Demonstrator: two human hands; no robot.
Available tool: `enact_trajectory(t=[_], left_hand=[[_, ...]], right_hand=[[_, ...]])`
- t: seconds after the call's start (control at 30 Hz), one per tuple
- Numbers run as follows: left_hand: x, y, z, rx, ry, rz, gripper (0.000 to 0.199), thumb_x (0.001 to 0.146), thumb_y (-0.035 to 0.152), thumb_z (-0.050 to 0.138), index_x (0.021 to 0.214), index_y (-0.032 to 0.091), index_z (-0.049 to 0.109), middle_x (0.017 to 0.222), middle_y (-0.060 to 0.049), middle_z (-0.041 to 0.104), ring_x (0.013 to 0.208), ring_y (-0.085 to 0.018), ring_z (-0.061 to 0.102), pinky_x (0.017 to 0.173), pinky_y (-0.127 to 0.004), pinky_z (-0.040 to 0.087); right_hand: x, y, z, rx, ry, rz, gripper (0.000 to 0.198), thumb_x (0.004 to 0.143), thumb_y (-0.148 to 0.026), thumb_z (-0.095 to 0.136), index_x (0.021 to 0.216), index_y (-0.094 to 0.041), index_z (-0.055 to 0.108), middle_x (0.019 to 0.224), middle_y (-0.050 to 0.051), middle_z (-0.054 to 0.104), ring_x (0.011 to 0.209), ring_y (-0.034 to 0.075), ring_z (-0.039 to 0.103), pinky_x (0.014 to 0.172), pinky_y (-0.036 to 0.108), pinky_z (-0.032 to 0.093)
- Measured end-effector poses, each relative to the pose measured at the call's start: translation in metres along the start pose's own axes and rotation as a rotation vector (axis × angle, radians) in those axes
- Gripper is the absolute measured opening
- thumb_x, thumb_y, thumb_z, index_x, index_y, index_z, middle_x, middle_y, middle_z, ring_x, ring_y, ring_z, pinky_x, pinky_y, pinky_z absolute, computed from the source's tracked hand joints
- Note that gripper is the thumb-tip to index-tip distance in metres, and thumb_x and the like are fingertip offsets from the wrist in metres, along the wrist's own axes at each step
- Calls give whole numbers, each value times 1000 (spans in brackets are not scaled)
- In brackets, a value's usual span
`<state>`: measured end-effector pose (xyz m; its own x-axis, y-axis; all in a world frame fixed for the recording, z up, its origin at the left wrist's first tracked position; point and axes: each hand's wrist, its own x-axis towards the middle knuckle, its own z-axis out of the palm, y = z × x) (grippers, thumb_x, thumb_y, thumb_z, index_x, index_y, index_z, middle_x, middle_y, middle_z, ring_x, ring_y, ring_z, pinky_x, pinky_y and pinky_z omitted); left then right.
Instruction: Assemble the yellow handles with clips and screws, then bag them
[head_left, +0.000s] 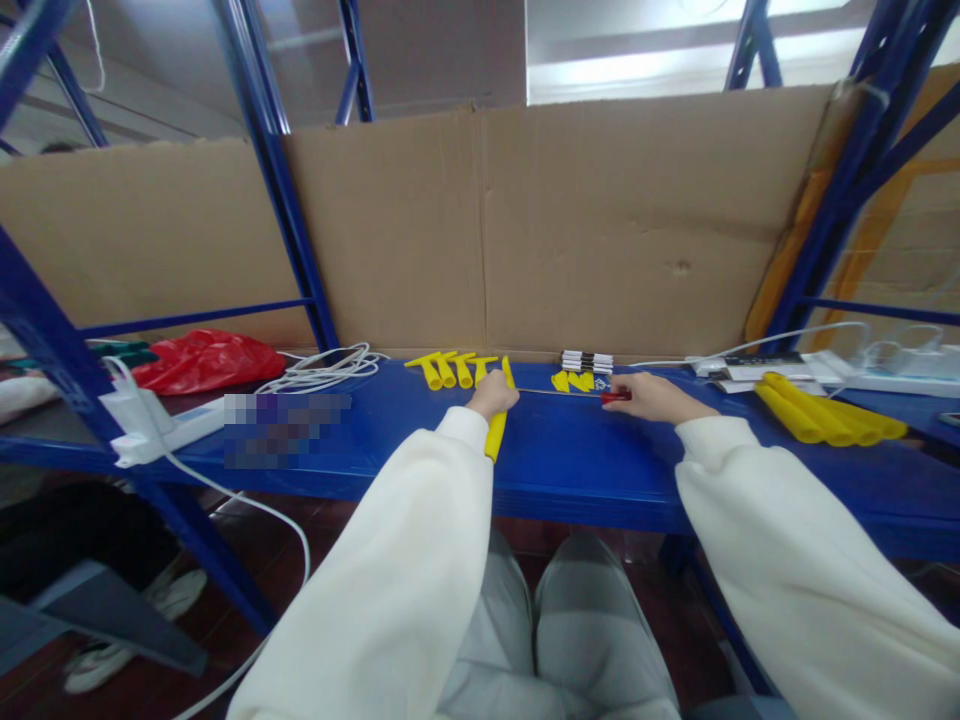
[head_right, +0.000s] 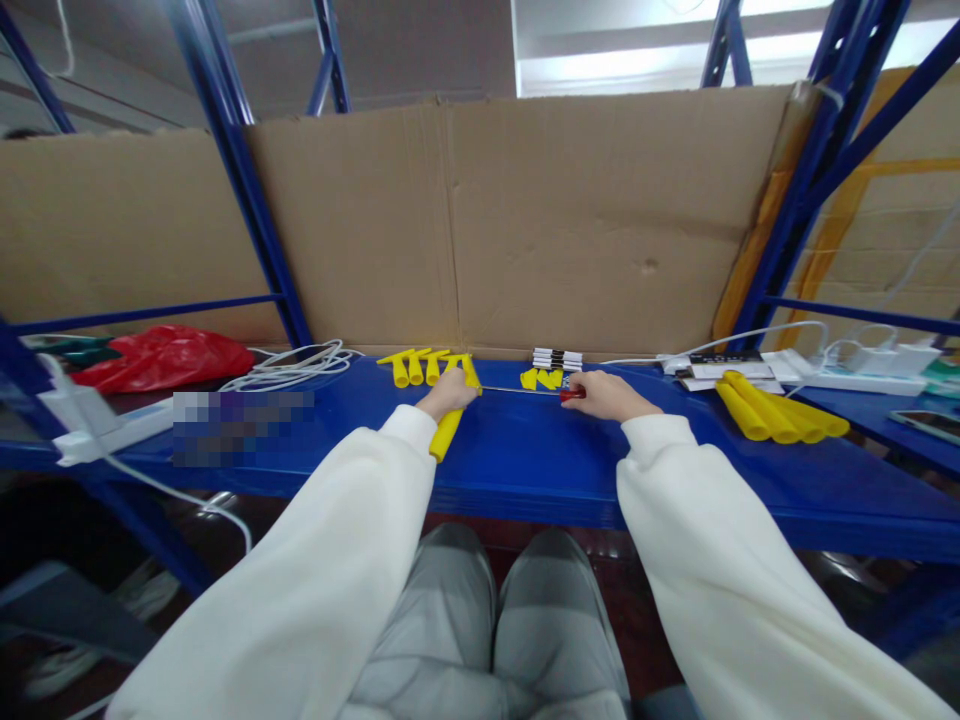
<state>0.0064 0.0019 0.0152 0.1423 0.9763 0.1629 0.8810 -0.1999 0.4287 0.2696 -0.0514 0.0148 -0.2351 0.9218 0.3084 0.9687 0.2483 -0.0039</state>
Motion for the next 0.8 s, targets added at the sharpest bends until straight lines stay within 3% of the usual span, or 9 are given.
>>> enact_trajectory(t=[0.17,0.37,0.63,0.8], left_hand=[[0,-1,0,-4,10,-19,42,83,12,60,122,-1,65,113,-25,71,112,-29,68,86,-25,52],[2,-1,1,14,13,-23,41,84,15,61,122,1,65,116,-25,70,115,-30,66,85,-25,51],[4,-2,2,30,16,-8,39,83,14,61,119,0,66,115,-25,70,115,-30,66,83,-25,52],[4,-2,1,41,22,-4,42,84,13,60,123,-1,64,118,-26,69,117,-30,65,86,-26,52]], right_hand=[[-1,-1,-1,67,-40,-34,24,88,-40,52,84,-22,69,79,6,73,70,20,66,60,28,45],[0,-2,2,7,22,17,17,79,-38,66,86,-23,65,75,4,71,67,20,65,57,27,41],[-1,-5,1,15,-56,17,27,90,-38,51,91,-23,73,89,7,75,79,23,69,67,30,47],[1,-4,6,21,11,53,25,79,-41,66,97,-23,66,81,5,73,69,21,66,59,27,44]])
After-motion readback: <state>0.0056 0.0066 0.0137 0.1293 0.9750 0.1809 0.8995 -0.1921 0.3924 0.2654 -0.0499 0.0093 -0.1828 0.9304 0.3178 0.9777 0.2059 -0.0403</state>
